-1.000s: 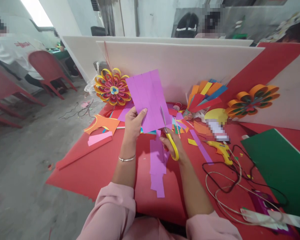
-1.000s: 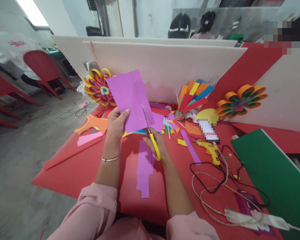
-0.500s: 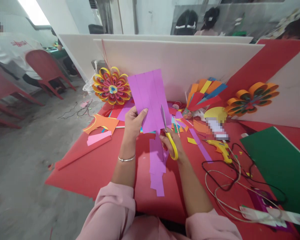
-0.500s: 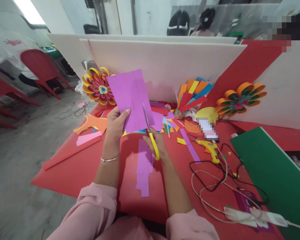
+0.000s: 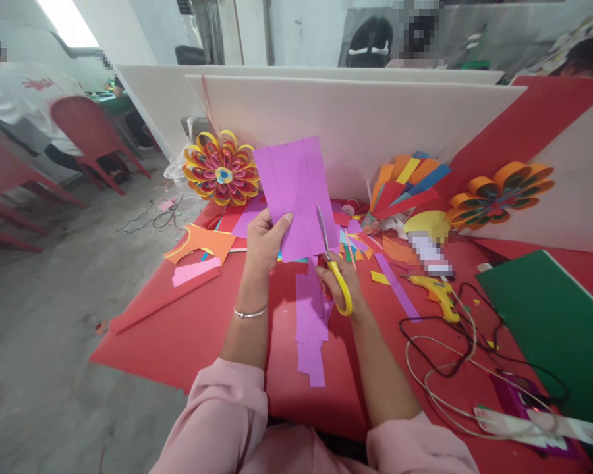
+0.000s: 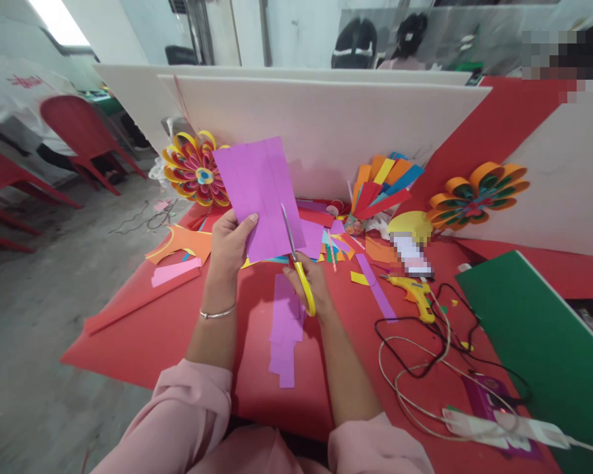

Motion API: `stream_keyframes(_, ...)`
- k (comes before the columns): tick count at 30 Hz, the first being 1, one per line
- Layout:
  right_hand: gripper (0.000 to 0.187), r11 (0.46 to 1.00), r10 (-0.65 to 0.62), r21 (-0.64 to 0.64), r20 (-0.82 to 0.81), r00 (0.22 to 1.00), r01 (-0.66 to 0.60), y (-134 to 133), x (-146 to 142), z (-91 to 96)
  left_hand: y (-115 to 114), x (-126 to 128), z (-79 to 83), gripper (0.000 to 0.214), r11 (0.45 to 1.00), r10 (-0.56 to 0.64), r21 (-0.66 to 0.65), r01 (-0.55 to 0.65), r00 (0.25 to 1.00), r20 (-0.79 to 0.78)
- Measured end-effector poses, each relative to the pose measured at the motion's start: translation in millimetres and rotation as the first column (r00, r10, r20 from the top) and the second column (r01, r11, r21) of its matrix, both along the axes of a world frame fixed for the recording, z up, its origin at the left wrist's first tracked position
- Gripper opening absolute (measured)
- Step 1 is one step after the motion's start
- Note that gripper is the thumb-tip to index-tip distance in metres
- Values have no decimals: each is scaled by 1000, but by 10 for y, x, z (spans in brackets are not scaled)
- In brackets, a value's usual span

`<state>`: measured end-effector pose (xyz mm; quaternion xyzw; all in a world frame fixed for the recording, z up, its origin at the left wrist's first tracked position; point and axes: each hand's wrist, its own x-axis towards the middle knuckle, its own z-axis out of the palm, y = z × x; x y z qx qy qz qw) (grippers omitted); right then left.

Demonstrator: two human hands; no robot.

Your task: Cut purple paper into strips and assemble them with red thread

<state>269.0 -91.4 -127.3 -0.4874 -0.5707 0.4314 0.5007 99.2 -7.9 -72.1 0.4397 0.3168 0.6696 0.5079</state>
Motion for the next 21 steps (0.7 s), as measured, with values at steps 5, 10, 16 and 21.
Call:
stream_keyframes(5, 23, 1000, -6, 12, 9, 1000, 6, -15, -6, 17, -5, -1, 8, 19, 1000, 7, -26, -7, 1000, 0)
stream_keyframes(10, 22, 1000, -20, 19, 8, 1000, 20, -18, -9, 19, 0, -1, -3, 20, 1000, 3, 10, -3, 1000, -7)
stream_keyframes(16, 24, 999, -31, 11, -9, 999, 31, -13, -11, 0, 0, -1, 8, 22, 1000, 5, -28, -5, 1000, -1)
stream_keyframes(21, 18, 999, -33, 29, 0, 999, 33, -6, -10, 1, 0, 6, 11, 18, 999, 9, -33, -9, 1000, 6)
